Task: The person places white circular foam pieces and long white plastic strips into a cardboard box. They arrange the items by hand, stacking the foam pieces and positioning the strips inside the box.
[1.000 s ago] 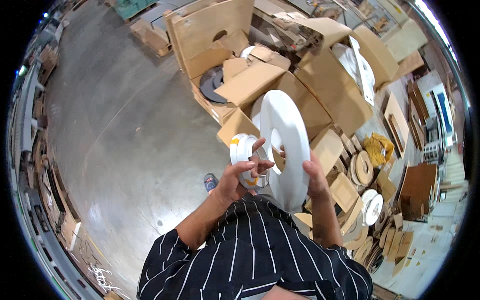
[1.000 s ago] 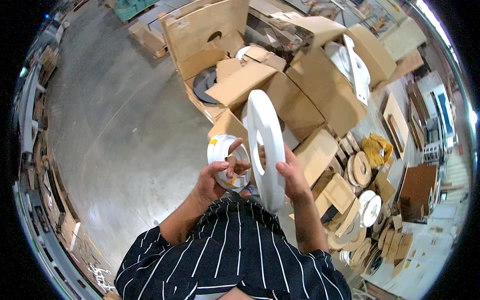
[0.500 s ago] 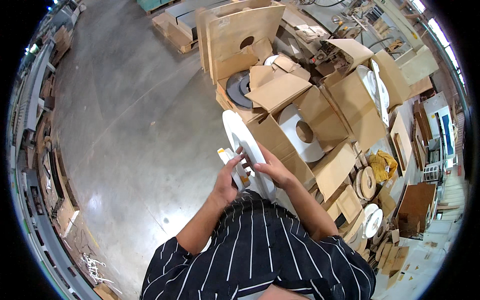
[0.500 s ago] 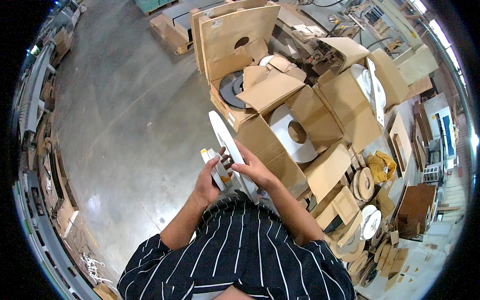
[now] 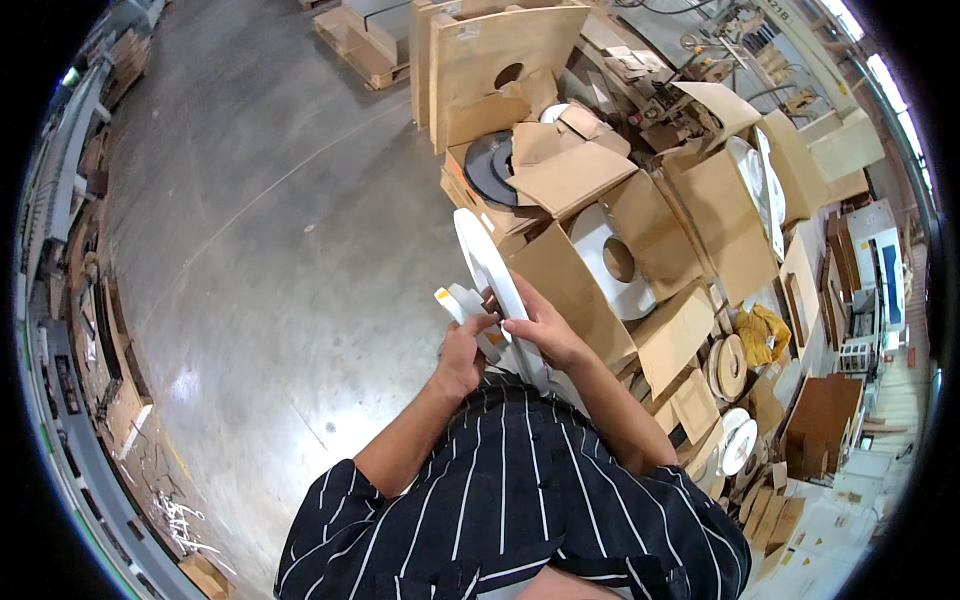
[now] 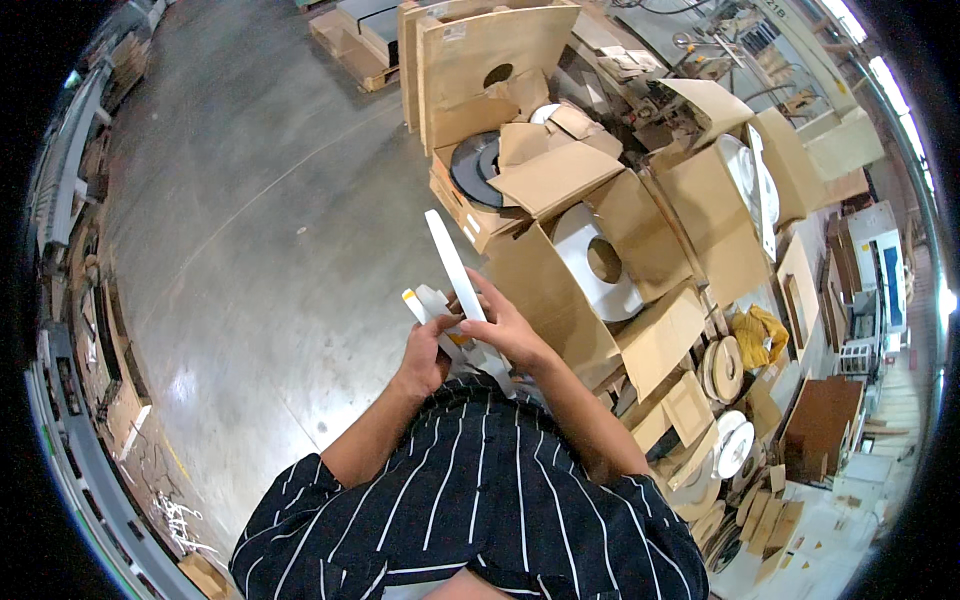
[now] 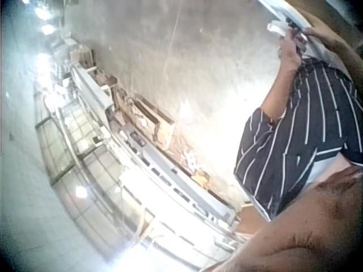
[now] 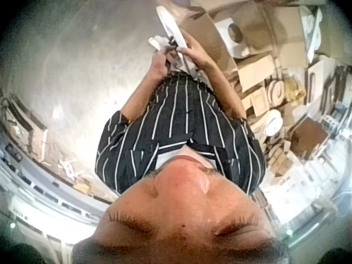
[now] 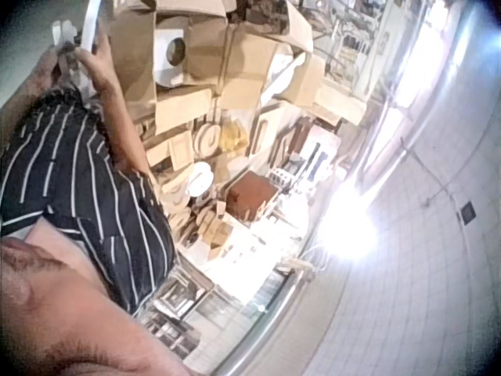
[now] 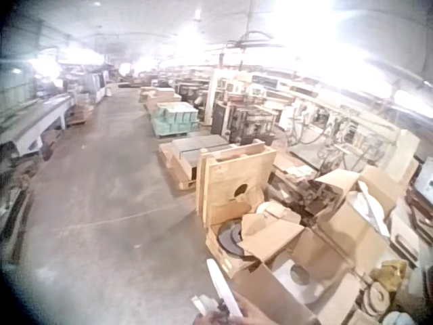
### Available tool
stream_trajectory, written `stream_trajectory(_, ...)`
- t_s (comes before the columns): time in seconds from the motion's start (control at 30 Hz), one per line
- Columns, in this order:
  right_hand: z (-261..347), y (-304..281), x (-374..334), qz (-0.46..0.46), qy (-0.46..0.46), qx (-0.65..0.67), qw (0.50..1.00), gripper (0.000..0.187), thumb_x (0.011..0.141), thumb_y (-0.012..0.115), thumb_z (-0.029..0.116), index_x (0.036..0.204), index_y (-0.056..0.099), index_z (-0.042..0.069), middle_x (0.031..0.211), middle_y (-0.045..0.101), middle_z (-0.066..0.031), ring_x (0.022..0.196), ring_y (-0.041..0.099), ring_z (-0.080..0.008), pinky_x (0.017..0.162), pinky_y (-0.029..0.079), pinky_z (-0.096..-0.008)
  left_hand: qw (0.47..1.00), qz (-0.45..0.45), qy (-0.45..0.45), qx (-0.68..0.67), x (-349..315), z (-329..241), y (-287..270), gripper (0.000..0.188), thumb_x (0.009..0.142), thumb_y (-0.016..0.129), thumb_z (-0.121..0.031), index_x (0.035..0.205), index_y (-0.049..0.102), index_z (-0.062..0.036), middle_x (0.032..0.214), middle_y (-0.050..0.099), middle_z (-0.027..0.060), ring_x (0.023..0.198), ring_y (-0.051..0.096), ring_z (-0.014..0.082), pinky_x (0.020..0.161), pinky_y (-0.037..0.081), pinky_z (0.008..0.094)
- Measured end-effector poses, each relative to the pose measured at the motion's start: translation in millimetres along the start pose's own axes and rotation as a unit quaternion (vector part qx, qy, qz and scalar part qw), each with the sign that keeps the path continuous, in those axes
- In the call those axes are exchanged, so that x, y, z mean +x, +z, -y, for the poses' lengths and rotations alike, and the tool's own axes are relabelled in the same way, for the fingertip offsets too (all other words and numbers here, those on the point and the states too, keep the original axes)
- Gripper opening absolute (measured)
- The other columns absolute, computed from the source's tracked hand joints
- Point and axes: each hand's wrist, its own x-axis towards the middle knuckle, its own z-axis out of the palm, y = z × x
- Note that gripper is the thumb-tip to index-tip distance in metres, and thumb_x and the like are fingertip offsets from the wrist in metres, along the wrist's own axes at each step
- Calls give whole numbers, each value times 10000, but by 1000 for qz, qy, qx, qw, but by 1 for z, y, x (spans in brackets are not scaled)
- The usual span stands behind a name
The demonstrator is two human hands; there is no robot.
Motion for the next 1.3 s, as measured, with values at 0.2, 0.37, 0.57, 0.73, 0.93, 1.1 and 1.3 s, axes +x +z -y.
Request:
stream_trajectory(0.2, -20, -23, 6, -42, -6, -61, 997, 1114, 844, 829, 333, 1746, 233, 65, 1598, 494, -219, 1431, 506, -315, 1215, 401, -429, 999, 39, -25, 19, 53, 18, -21, 528, 1062, 694, -376, 1482, 587, -75, 1371, 693, 113, 1203, 687, 267, 1012, 555, 454)
stream_trajectory(0.37, -3, -26, 18, -43, 30, -155, 987, 1076, 827, 764, 322, 1744, 260, 74, 1582, 503, -192, 1424, 479, -258, 1207, 382, -381, 994, 98, -45, 33, 102, 9, -54, 680, 1082, 649, -490, 1585, 475, -67, 1478, 631, 136, 1365, 616, 311, 1171, 501, 481)
stream_trajectory(0.57, 31, -73, 1, -166, -130, -377, 902, 755, 882, 740, 211, 1592, 513, 92, 1657, 408, -318, 1564, 381, -471, 1303, 321, -505, 993, 67, -19, 96, 119, 7, -10, 673, 1054, 656, -576, 1483, 557, -66, 1401, 654, 140, 1286, 660, 302, 1109, 575, 455)
stream_trajectory(0.73, 89, -227, -22, -251, -234, -453, 823, 533, 888, 786, 171, 1403, 685, 75, 1478, 624, -259, 1475, 507, -434, 1228, 413, -521, 991, -27, 12, 129, 153, 5, -101, 481, 1076, 560, -494, 1188, 694, -46, 1060, 770, 158, 1004, 751, 337, 931, 644, 520)
stream_trajectory(0.93, 189, -491, -115, -531, -167, -618, 556, 474, 831, 713, 247, 1237, 743, 5, 1256, 725, -221, 1211, 667, -410, 1068, 541, -499, 966, -106, -20, 234, 123, 41, -176, 542, 1074, 541, -576, 1119, 719, -66, 909, 778, 161, 787, 756, 339, 723, 645, 500)
stream_trajectory(1.1, 208, -660, -160, -675, 85, -617, 395, 748, 898, 776, 475, 1460, 599, 15, 1335, 707, -265, 1291, 648, -440, 1108, 513, -575, 945, -229, -110, 209, 68, 101, -172, 732, 1047, 526, -730, 1107, 701, -22, 897, 779, 169, 804, 770, 351, 762, 646, 503)
stream_trajectory(1.3, 181, -798, -161, -647, 98, -461, 600, 744, 884, 806, 548, 1346, 702, -27, 1282, 753, -274, 1212, 720, -419, 1037, 559, -529, 949, -235, -158, 140, 6, 152, -169, 672, 1055, 550, -663, 1131, 707, -14, 910, 777, 167, 830, 775, 355, 786, 649, 505)
